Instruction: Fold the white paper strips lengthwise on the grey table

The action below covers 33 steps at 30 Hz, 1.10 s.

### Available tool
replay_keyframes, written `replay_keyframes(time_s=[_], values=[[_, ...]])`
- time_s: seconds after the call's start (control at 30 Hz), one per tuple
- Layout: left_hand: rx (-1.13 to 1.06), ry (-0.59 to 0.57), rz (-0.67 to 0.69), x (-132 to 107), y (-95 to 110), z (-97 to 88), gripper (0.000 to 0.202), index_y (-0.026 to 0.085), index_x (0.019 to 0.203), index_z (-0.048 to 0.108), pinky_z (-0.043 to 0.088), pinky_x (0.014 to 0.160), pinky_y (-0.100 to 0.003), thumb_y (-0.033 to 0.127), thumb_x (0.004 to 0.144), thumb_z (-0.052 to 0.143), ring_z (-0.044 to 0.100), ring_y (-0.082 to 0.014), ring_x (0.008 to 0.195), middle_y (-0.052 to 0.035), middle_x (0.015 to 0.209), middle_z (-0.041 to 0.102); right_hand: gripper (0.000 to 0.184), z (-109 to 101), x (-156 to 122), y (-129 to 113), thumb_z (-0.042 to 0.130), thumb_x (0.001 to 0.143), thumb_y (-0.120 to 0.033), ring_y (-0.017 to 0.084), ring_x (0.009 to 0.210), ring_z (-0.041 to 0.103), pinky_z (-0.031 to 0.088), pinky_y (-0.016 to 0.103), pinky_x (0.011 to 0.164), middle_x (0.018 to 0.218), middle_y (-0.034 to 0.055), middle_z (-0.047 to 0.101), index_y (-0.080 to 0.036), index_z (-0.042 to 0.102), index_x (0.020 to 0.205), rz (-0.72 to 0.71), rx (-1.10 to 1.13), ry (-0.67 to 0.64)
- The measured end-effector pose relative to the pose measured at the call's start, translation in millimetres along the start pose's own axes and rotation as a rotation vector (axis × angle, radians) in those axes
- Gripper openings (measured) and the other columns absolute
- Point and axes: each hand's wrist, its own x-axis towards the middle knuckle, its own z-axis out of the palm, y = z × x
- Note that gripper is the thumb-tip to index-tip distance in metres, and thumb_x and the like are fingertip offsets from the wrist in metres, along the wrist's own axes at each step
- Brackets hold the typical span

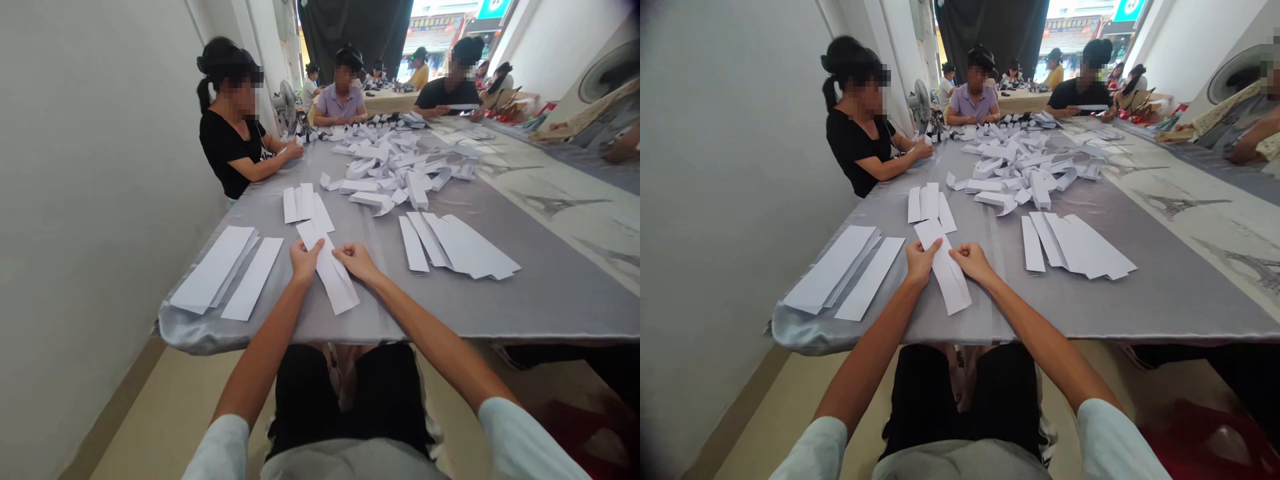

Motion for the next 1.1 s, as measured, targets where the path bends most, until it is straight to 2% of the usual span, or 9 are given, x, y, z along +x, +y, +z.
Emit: replay_keyframes(time_s=[0.07,0.17,0.23,0.47,0.57,0.67,0.73,0.97,1.1], values=[[-0.038,-0.015,-0.037,1,-1,-1.1,0.057,0.011,0.104,0.074,0.060,0.073,-0.033,0.040,0.060,0.097,0.076,-0.0239,0.083,-0.0165,0.106,0.079,0.037,0,0,0,0.075,0.081,-0.053,0.012,0.056,0.052,0.036,0.023,0.050,0.066,0.0016,0.066,-0.019,0.063,0.073,-0.007,-0.009,0.016],[-0.038,-0.104,-0.126,1,-4,-0.1,0.061,0.012,0.105,0.072,0.062,0.071,-0.034,0.037,0.057,0.100,0.076,-0.0243,0.080,-0.0155,0.101,0.080,0.035,-1,1,1,0.073,0.083,-0.051,0.012,0.057,0.054,0.038,0.023,0.051,0.068,0.0025,0.067,-0.018,0.064,0.074,-0.008,-0.018,0.074],[-0.015,-0.120,-0.117,0,-5,1.1,0.061,0.012,0.106,0.071,0.063,0.069,-0.034,0.035,0.057,0.100,0.076,-0.0241,0.077,-0.0148,0.099,0.080,0.035,-3,1,0,0.073,0.083,-0.051,0.012,0.056,0.053,0.038,0.023,0.051,0.067,0.0025,0.067,-0.018,0.065,0.074,0.001,-0.012,0.080],[-0.077,0.107,-0.012,6,-4,-1.6,0.061,0.013,0.112,0.069,0.063,0.074,-0.035,0.034,0.062,0.098,0.076,-0.0233,0.082,-0.0148,0.102,0.079,0.031,-1,-2,-3,0.077,0.083,-0.046,0.013,0.057,0.056,0.040,0.022,0.050,0.070,0.0046,0.071,-0.018,0.069,0.075,0.062,-0.006,-0.010],[-0.080,0.029,-0.017,5,-5,-0.1,0.060,0.012,0.112,0.070,0.063,0.076,-0.036,0.036,0.064,0.097,0.076,-0.0235,0.084,-0.0150,0.103,0.079,0.031,0,-1,-1,0.078,0.082,-0.046,0.013,0.055,0.056,0.040,0.022,0.049,0.068,0.0041,0.070,-0.018,0.068,0.074,0.058,0.008,0.037],[-0.030,-0.043,-0.003,2,-6,3.5,0.051,0.011,0.099,0.073,0.063,0.075,-0.035,0.037,0.062,0.097,0.076,-0.0243,0.084,-0.0161,0.102,0.079,0.033,-1,0,1,0.078,0.082,-0.047,0.012,0.054,0.054,0.037,0.022,0.047,0.065,0.0030,0.068,-0.018,0.066,0.072,0.055,0.011,0.073],[-0.021,-0.012,0.032,2,-7,4.5,0.048,0.011,0.095,0.073,0.063,0.075,-0.035,0.037,0.062,0.097,0.075,-0.0242,0.085,-0.0155,0.102,0.079,0.034,-1,0,1,0.078,0.082,-0.048,0.012,0.053,0.053,0.036,0.022,0.047,0.064,0.0028,0.068,-0.018,0.065,0.071,0.066,0.017,0.070],[-0.053,0.241,0.109,13,-4,-3.7,0.036,0.014,0.097,0.069,0.062,0.083,-0.037,0.027,0.072,0.091,0.075,-0.0231,0.090,-0.0132,0.102,0.078,0.033,0,-2,-1,0.078,0.081,-0.048,0.014,0.057,0.058,0.039,0.023,0.051,0.070,0.0056,0.072,-0.017,0.070,0.076,0.048,0.014,-0.023],[-0.042,0.260,0.114,15,-6,-5.8,0.033,0.015,0.101,0.068,0.061,0.086,-0.037,0.024,0.076,0.087,0.074,-0.0229,0.092,-0.0124,0.104,0.077,0.033,-2,-1,2,0.076,0.081,-0.048,0.013,0.056,0.054,0.036,0.023,0.051,0.067,0.0045,0.070,-0.017,0.068,0.074,0.026,0.007,-0.004]])
